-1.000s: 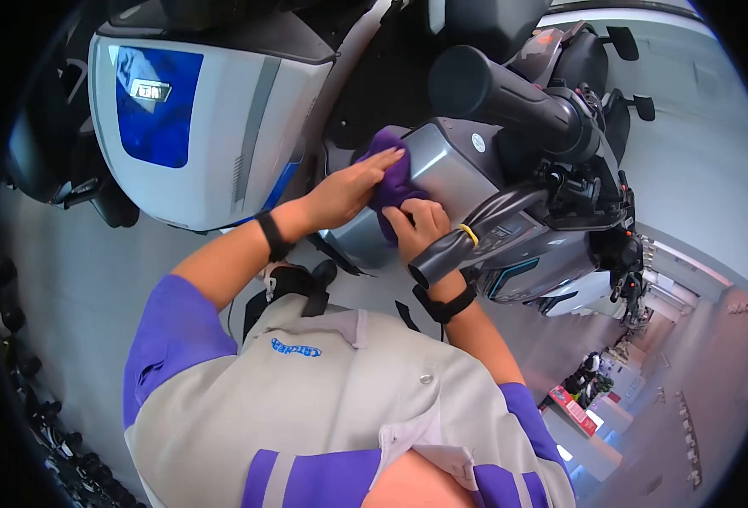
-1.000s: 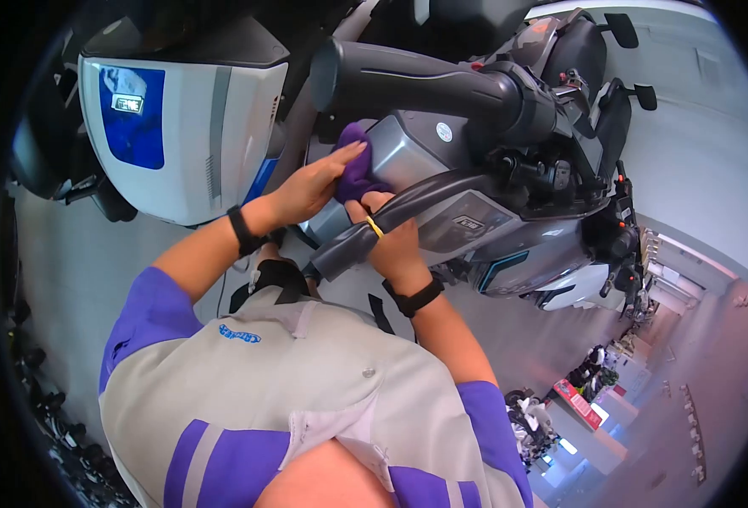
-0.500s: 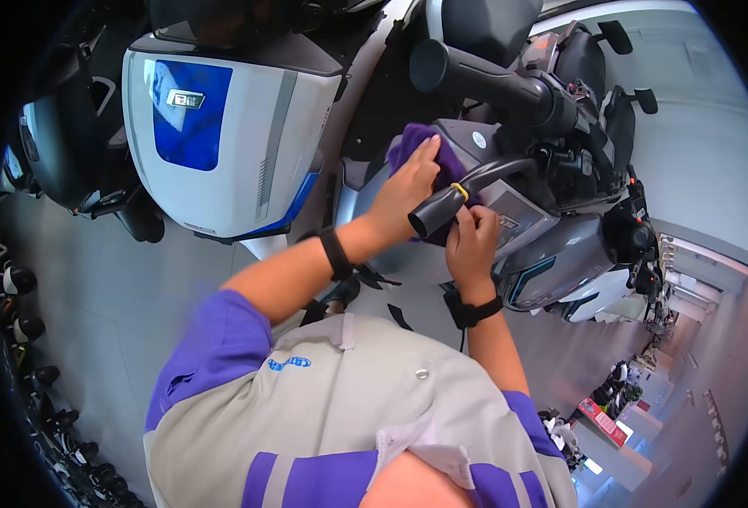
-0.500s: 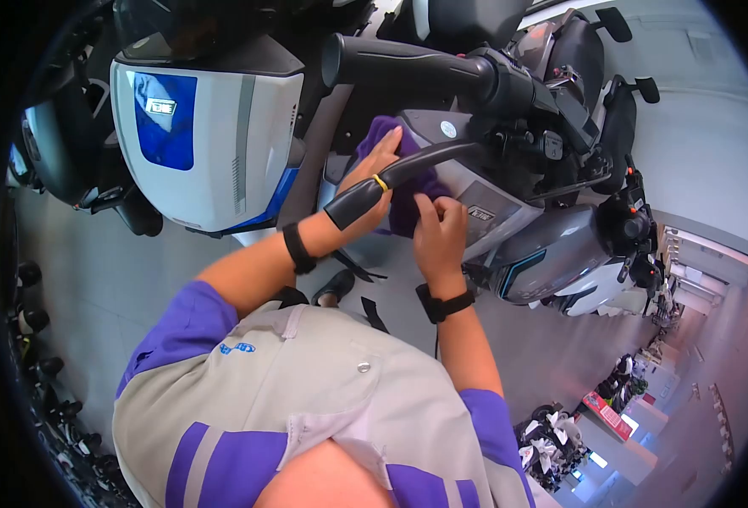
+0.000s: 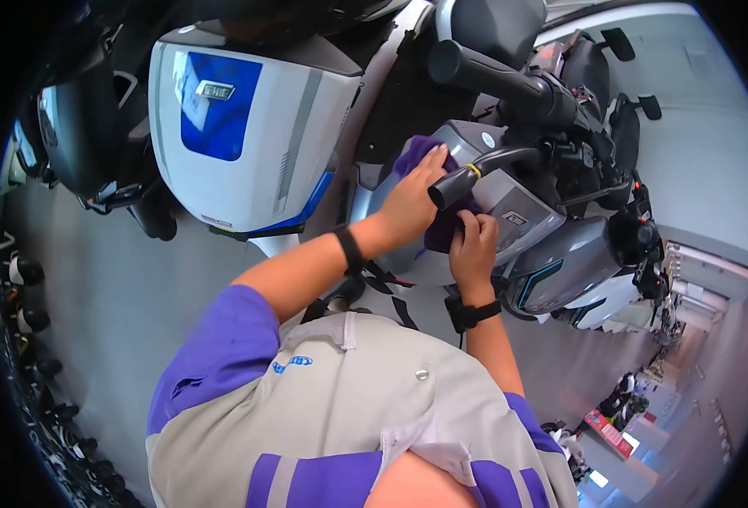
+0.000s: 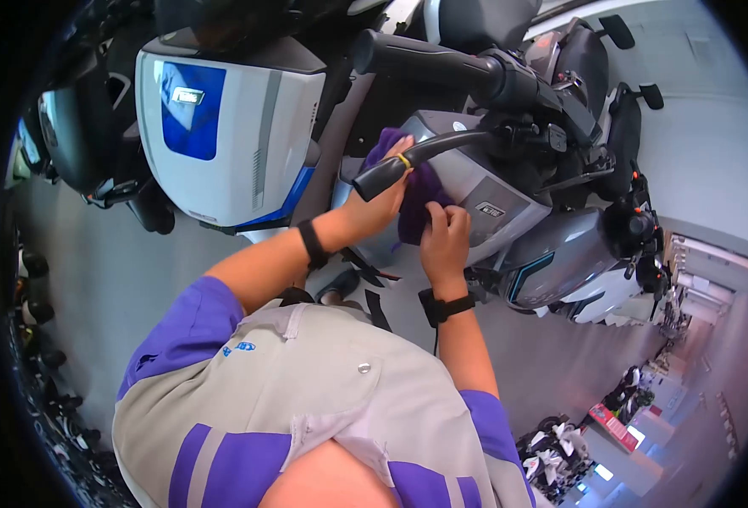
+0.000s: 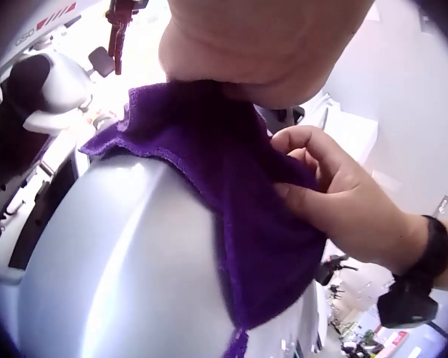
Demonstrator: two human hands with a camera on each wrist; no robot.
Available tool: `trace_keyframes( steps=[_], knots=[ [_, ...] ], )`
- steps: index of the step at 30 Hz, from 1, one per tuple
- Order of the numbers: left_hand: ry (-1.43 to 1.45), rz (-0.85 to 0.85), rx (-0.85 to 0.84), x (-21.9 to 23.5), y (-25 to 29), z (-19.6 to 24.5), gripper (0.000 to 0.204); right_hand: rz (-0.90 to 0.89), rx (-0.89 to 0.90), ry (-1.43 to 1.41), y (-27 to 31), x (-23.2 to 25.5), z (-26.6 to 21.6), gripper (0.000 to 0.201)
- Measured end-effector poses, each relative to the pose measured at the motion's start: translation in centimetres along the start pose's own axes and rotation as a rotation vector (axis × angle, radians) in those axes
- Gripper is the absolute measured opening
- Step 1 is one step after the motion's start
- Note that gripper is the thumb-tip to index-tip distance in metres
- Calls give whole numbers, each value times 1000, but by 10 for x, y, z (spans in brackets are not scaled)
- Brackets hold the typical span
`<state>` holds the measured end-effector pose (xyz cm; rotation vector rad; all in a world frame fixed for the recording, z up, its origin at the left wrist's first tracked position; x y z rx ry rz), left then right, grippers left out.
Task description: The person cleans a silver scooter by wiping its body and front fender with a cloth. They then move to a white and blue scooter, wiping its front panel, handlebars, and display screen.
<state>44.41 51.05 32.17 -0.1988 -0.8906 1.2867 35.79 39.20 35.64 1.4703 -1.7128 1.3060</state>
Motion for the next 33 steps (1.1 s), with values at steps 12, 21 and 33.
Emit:
trace_keyframes(
  steps=[12,21,33],
  knots=[
    [46,8,178,33,-15,20,15,-18,-76,-48,-2,28,14,29],
    [-31,-69,-448,-30,-63,168,27,683,-197,-36,28,211,38,31],
    [-496,-491,-793,-156,1,181,27,626,-457,-248,101,91,148,44]
  ],
)
Point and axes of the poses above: each hand's wrist, its own y-axis away from the middle knuckle, its own x-axis out of the back of the hand, z = x × y, the point moved 8 cm from there along -y, towards the middle knuckle, and after that the axes turned 12 degrees about -y, right-handed, at the moved point
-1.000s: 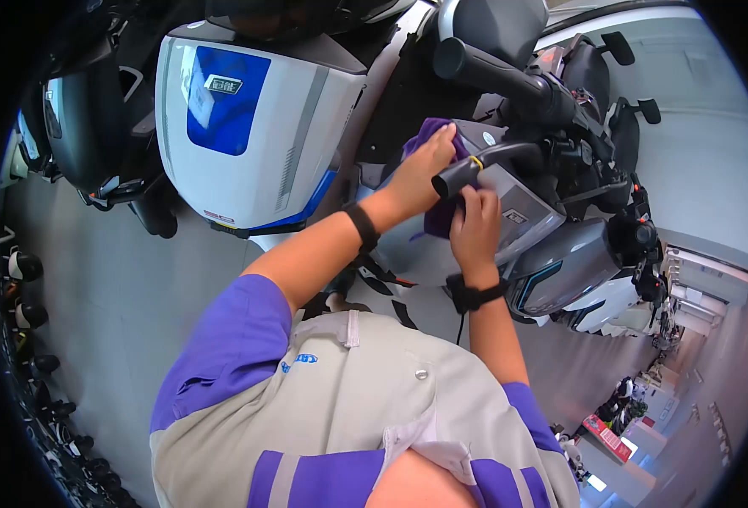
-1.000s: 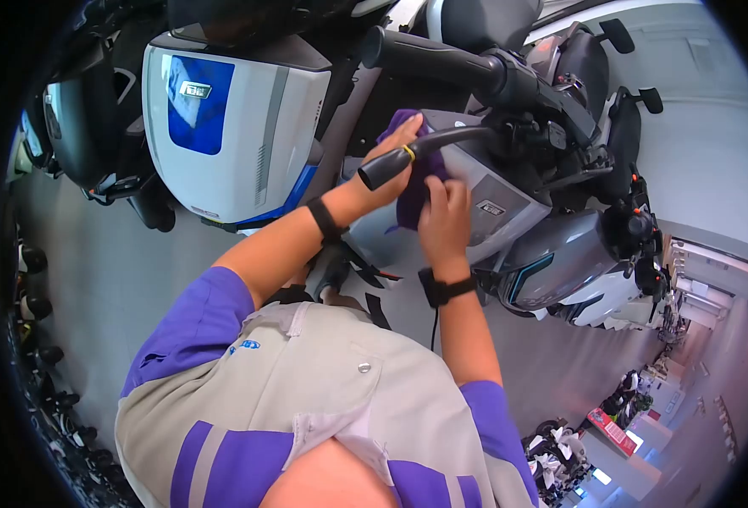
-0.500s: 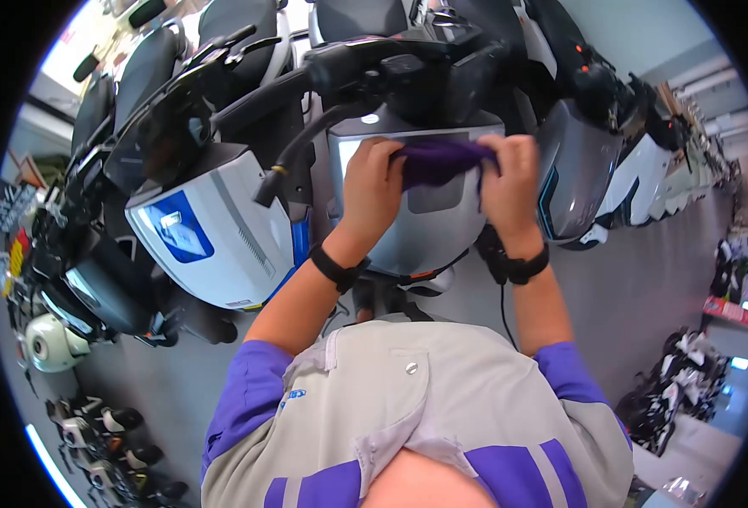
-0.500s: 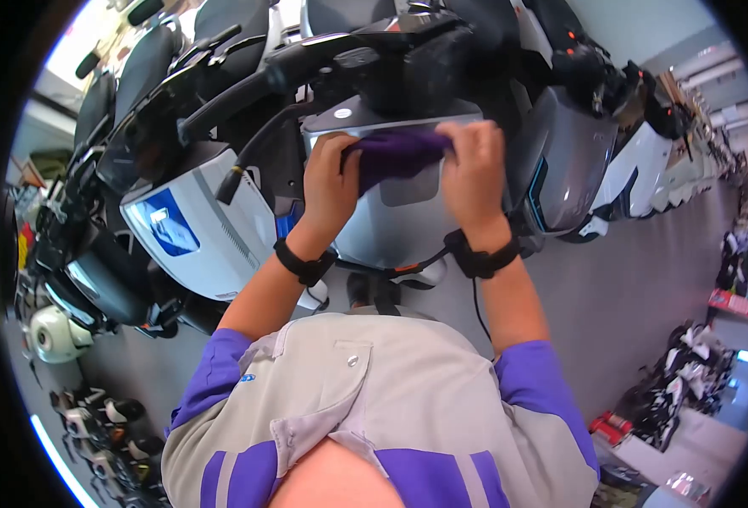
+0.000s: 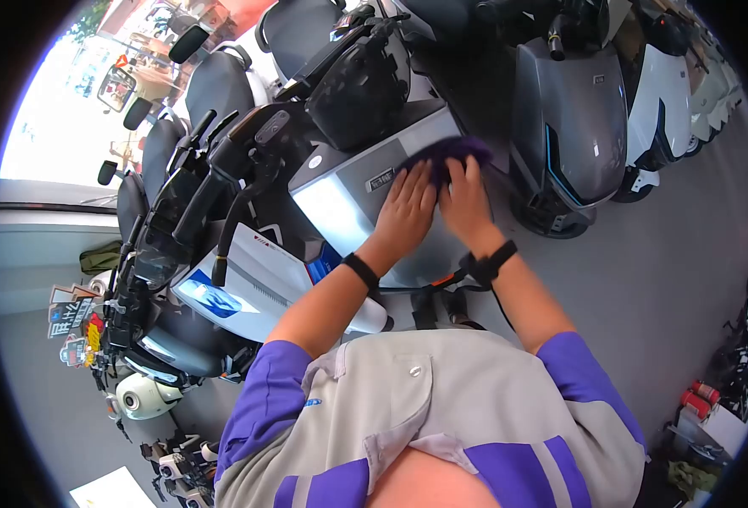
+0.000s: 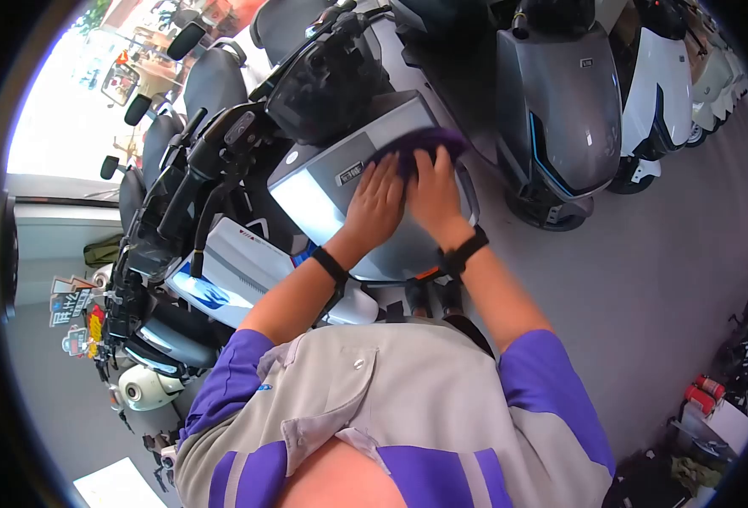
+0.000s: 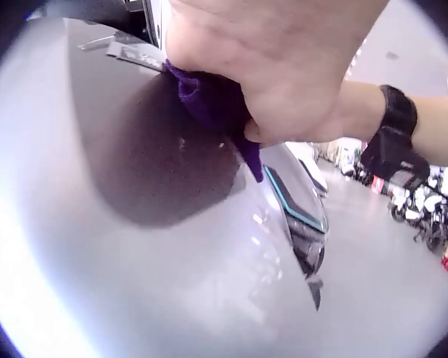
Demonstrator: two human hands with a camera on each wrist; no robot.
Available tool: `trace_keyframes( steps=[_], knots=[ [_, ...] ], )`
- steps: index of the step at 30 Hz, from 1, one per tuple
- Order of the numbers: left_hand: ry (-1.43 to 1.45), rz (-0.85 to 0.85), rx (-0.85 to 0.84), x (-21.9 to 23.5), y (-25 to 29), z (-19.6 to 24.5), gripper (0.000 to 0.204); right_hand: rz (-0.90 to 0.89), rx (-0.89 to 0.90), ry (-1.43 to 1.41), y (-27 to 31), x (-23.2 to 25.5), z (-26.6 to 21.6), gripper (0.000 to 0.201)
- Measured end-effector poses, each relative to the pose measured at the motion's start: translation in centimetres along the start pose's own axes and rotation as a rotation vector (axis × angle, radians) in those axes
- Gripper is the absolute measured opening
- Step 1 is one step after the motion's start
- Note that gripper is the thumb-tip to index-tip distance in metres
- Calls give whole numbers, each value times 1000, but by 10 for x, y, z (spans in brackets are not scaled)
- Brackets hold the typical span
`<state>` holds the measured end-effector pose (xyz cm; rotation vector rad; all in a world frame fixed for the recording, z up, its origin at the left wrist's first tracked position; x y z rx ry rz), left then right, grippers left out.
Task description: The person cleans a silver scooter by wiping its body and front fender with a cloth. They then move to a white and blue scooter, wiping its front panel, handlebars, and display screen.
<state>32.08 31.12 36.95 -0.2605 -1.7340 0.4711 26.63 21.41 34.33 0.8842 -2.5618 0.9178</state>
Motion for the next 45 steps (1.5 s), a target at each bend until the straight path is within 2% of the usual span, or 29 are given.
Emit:
trace_keyframes(
  steps=[2,4,6,7,9,11,13,15,18,20,23,25,27,29,30,31,34,35,37,38,40,42,44,45],
  knots=[
    [4,54,102,1,-31,-5,30,-51,-36,-100,-47,-3,22,43],
    [-15,110,162,-4,-47,-13,31,-140,-90,-181,-67,2,29,42],
    [-3,83,127,-12,-40,-15,27,-269,-156,-241,-77,6,32,40],
    [23,40,103,-14,-30,-13,26,-236,-139,-212,-67,9,27,40],
    [42,-6,42,-19,-3,-7,24,-55,33,-115,-25,5,30,42],
    [63,-43,-59,-18,29,4,26,-17,-36,58,20,-3,26,41],
    [80,-83,-108,-16,40,5,26,-99,-141,-48,35,-10,22,38],
    [101,-128,-120,-12,46,-2,24,-173,-206,-143,26,-22,25,35],
    [32,-60,40,22,0,-34,25,-76,-20,-192,-26,-17,1,37],
    [21,92,175,61,-32,-57,27,29,4,-310,-67,-25,-1,36],
    [-25,287,221,143,-50,-66,30,116,152,-597,-106,-7,-67,32],
    [-178,339,258,182,-29,-72,31,110,372,-435,-106,2,-126,31],
    [-297,339,340,205,10,-89,30,96,538,-258,-88,-14,-169,27],
    [-387,309,447,212,58,-115,27,-79,588,-298,-76,-50,-199,30],
    [-433,302,489,215,80,-126,25,-166,611,-318,-69,-71,-215,31],
    [-430,320,525,220,99,-133,22,-163,612,-314,-60,-91,-226,32],
    [-405,276,411,229,119,-128,19,-168,550,-404,-36,-124,-264,33],
    [-355,332,462,242,126,-129,22,-194,535,-447,-30,-128,-273,32],
    [-147,328,538,259,145,-143,27,-230,528,-581,-23,-127,-292,27],
    [-35,324,573,264,154,-154,29,-311,484,-654,-26,-133,-293,24],
    [96,441,589,289,164,-171,36,-184,606,-626,-45,-114,-317,21],
    [141,543,605,312,160,-197,37,-8,733,-439,-67,-93,-353,22],
    [-98,520,480,316,145,-211,36,-15,684,-263,-84,-109,-370,21],
    [-119,446,417,300,146,-223,34,-92,584,-171,-88,-132,-362,22]
  ],
)
Point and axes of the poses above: each hand's wrist, its own y-axis away from the middle knuckle, its own x-axis out of the back of the hand, z = x × y, the point moved 8 cm from there along -y, towards the middle knuckle, and after that the axes turned 12 degrees about -y, right-handed, at the moved point
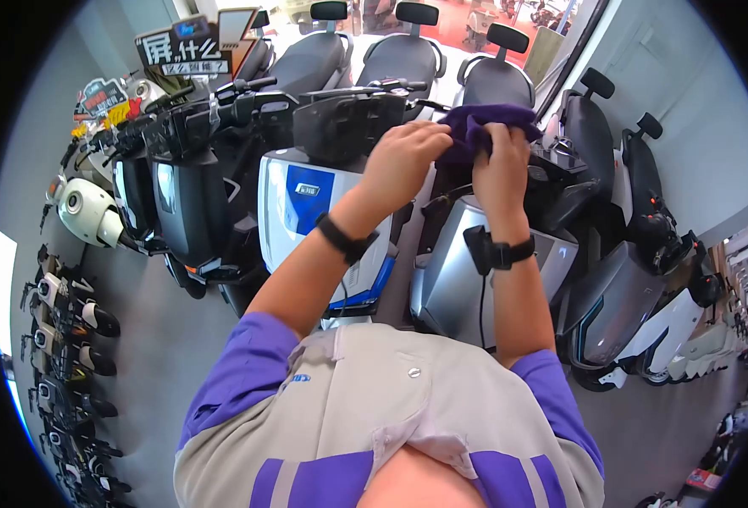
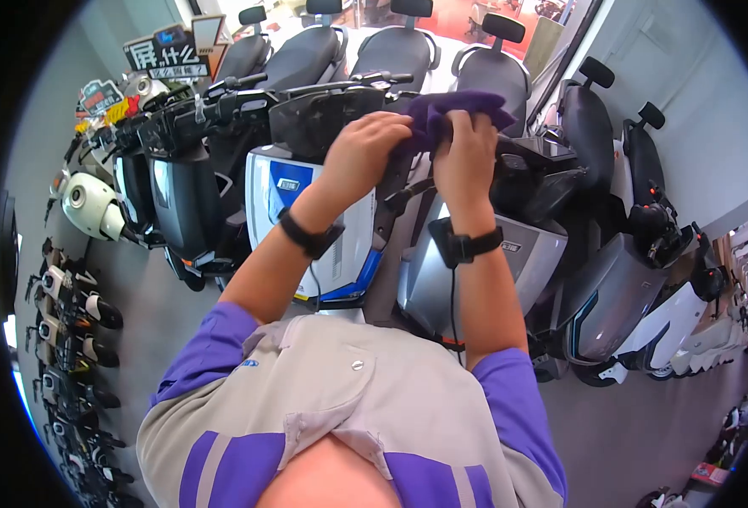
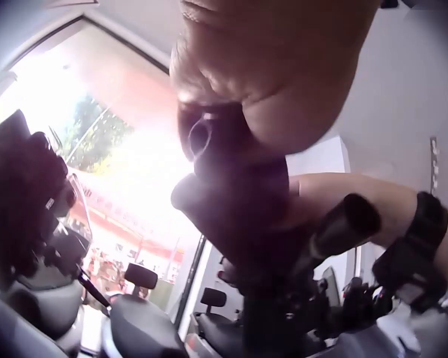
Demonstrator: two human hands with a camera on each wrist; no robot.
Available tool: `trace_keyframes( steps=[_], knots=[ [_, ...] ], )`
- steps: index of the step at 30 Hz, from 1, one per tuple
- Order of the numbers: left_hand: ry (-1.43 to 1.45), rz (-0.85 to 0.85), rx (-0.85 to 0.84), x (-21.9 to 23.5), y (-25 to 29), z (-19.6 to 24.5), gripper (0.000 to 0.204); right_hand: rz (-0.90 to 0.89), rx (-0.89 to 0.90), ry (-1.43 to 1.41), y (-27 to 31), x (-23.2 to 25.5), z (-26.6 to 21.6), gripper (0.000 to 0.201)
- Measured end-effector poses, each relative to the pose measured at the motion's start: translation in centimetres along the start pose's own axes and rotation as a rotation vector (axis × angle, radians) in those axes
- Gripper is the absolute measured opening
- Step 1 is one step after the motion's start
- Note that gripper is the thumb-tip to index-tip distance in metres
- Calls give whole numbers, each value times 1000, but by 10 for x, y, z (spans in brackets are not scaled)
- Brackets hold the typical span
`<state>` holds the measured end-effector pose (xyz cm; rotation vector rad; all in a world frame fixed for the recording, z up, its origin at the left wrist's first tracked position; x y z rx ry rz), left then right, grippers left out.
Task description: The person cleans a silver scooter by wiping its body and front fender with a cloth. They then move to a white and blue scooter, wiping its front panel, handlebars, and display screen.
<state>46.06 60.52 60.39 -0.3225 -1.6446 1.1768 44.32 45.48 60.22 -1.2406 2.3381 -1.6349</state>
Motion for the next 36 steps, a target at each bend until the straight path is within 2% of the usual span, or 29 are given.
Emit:
trace_keyframes(
  steps=[1,3,4,5,7,9,11,13,14,15,17,19,20,23,25,26,28,30,34,36],
  knots=[
    [40,-129,-37,-19,9,-9,30,-56,-25,22,12,-15,5,22],
    [89,-106,-85,-24,33,-13,28,-156,-44,74,26,-36,8,22],
    [256,-100,-16,-19,42,-17,32,-210,-134,1,31,-42,2,23],
    [351,-116,79,-12,55,-23,39,-249,-192,-56,34,-46,-5,26],
    [670,-247,491,3,76,-48,43,-196,-164,-187,32,-50,-40,30],
    [685,49,531,63,76,-96,40,-80,83,-53,29,-74,-113,32],
    [370,292,484,103,88,-131,37,-84,300,-55,42,-107,-141,40],
    [47,415,419,119,115,-149,35,-206,275,-62,65,-151,-141,44],
    [-123,386,316,106,137,-157,33,-282,221,-53,77,-171,-132,45],
    [-84,217,368,79,166,-169,28,-355,169,-45,92,-191,-123,45],
    [-186,-187,400,-4,256,-182,24,-449,100,-31,136,-221,-96,46],
    [-259,-329,318,-18,290,-149,24,-488,64,-13,187,-237,-59,48],
    [-293,-336,375,-17,298,-135,27,-552,31,-45,197,-240,-52,49],
    [-292,-334,471,-15,287,-110,41,-524,-5,-158,185,-237,-50,51],
    [-292,-282,527,-16,262,-119,46,-491,-2,-168,170,-244,-37,54],
    [-265,-253,554,-19,253,-126,56,-450,14,-144,159,-245,-32,55],
    [-271,-271,552,-25,228,-135,60,-385,-32,-124,145,-248,-19,56],
    [-324,-332,485,-36,221,-134,66,-348,15,-148,155,-247,-14,58],
    [-372,-466,460,-50,254,-109,66,-362,51,-166,202,-244,-6,59],
    [-437,-526,451,-50,268,-97,67,-389,79,-157,204,-240,-4,57]
  ],
)
Point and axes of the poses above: each hand's wrist, its own y-axis away from the middle knuckle, its own x-axis out of the back of the hand, z = x × y, the point moved 8 cm from there along -y, towards the middle knuckle, and after that the axes turned 12 degrees about -y, right-handed, at the moved point
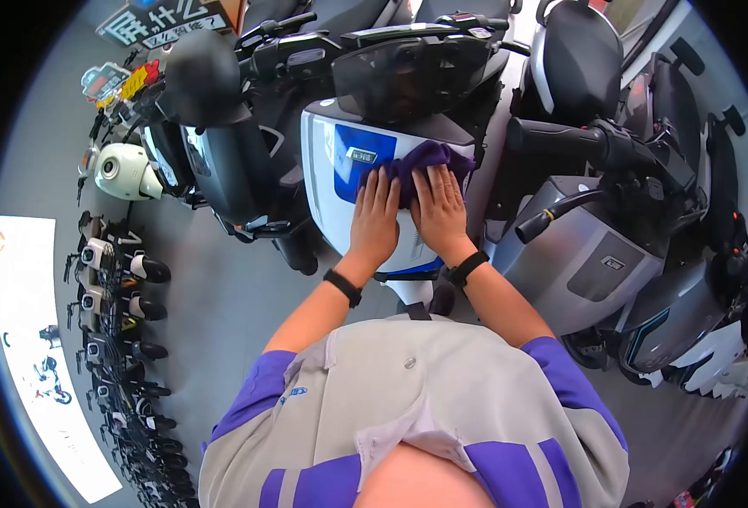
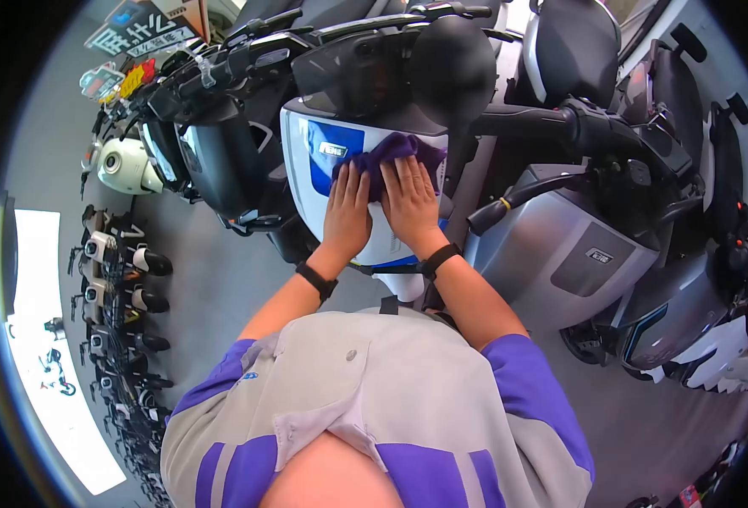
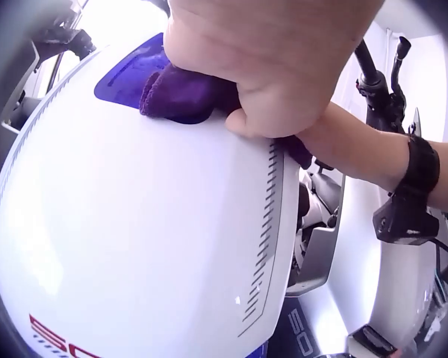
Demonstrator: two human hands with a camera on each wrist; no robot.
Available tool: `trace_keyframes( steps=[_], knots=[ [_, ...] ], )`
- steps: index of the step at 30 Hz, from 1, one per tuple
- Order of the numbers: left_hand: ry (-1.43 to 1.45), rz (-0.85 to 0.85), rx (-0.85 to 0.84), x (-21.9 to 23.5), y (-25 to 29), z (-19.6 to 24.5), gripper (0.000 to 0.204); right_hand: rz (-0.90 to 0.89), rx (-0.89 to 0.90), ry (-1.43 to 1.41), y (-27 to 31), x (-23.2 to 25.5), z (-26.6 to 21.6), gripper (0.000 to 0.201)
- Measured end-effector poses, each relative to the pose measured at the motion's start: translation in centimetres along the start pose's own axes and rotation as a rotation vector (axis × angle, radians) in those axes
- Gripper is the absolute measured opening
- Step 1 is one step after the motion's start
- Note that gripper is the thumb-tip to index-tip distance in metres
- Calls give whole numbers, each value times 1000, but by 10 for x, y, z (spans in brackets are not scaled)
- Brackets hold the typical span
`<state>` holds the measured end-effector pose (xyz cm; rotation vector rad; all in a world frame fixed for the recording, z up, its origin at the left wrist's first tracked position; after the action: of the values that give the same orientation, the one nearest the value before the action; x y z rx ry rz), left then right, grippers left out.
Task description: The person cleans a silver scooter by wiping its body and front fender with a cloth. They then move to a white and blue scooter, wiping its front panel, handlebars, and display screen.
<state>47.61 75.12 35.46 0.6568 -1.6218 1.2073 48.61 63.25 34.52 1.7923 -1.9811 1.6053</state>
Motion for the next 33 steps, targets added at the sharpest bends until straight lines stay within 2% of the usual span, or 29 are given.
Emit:
trace_keyframes(
  steps=[3,5,9,11,14,17,21,23,26,29,31,32,33],
  knots=[
    [-5,-22,37,8,-11,4,67,-27,44,8,-23,16,-1,55],
    [57,-14,72,14,-34,7,66,15,-32,-41,-44,29,6,53],
    [105,137,-37,17,-64,13,59,-21,-267,-124,-81,34,25,46],
    [96,150,-75,17,-65,8,54,-55,-336,-80,-92,36,25,43],
    [138,182,-127,14,-53,-10,50,17,-287,-46,-89,28,11,46],
    [176,104,-154,7,-31,-40,51,86,-190,74,-84,14,-23,50],
    [239,64,-209,-4,-11,-104,51,-39,-181,178,-78,-45,-63,54],
    [279,111,-209,-10,-12,-141,49,-56,-122,225,-85,-80,-82,54],
    [357,158,-99,-18,-31,-195,49,-100,-20,253,-119,-125,-102,55],
    [526,231,-65,-12,-70,-231,50,-59,-49,281,-171,-147,-98,56],
    [722,150,-22,-21,-96,-253,52,-146,-156,231,-192,-156,-86,51],
    [825,-52,-24,-33,-110,-259,52,-183,-212,207,-196,-161,-80,49],
    [858,-169,-12,-32,-116,-261,53,-212,-272,183,-195,-161,-78,48]
  ],
)
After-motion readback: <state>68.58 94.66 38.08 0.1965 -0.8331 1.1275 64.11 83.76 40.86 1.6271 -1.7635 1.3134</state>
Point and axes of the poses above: each hand's wrist, its own y-axis away from the middle knuckle, its own x-axis out of the back of the hand, z = x × y, the point moved 8 cm from there along -y, towards the middle knuckle, and after that the axes turned 12 degrees about -y, right-handed, at the moved point
